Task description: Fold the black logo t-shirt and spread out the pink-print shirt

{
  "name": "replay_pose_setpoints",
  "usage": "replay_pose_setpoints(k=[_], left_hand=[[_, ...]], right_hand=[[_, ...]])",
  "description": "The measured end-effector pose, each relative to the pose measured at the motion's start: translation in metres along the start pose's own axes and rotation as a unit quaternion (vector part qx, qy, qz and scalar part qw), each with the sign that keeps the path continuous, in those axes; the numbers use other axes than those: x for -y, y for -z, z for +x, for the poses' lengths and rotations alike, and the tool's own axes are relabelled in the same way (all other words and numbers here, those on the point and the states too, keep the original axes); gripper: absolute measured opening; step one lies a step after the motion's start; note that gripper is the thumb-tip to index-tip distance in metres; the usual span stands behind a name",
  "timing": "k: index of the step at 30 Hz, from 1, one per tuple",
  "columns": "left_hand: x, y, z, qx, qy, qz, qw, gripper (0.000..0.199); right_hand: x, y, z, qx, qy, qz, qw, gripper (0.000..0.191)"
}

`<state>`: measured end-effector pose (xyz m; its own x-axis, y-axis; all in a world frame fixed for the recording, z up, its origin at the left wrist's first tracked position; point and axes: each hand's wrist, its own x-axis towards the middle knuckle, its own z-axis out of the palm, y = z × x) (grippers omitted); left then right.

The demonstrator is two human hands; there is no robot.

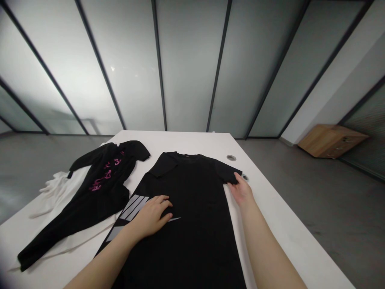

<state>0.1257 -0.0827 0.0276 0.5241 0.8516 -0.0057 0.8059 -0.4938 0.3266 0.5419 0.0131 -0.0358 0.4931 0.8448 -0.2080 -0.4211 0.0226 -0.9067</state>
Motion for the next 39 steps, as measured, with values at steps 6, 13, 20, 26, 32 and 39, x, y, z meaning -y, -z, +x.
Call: replay_pose_setpoints(k=[6,13,20,26,32,39], left_hand=[[0.002,-0.003,0.001,-0.005,-0.006,-0.004,1.0,0.031],[0.004,-0.005,0.0,-0.013,-0.016,0.001,1.0,0.032],[0.002,-0.006,0.0,-0.017,-0.015,0.005,1.0,0.032],[0.0,-0.007,-0.001,-0.017,-0.021,0.0,1.0,0.035],[0.001,-0.012,-0.001,-0.009,-0.017,-0.006,1.0,0.04],[0.002,-0.015,-0.001,-0.009,-0.016,-0.008,1.0,0.04]], right_hand=[[-0.005,-0.016,-0.022,0.032,0.198,-0.158,0.967,0.051],[-0.012,-0.048,-0.074,0.329,0.366,-0.478,0.727,0.041],[-0.035,-0.046,-0.063,0.278,0.292,-0.629,0.665,0.061],[-0.047,-0.051,-0.057,0.222,0.248,-0.726,0.602,0.064],[-0.02,-0.086,-0.035,0.159,0.251,-0.729,0.616,0.051],[-0.01,-0.13,0.006,0.086,0.251,-0.737,0.622,0.062]])
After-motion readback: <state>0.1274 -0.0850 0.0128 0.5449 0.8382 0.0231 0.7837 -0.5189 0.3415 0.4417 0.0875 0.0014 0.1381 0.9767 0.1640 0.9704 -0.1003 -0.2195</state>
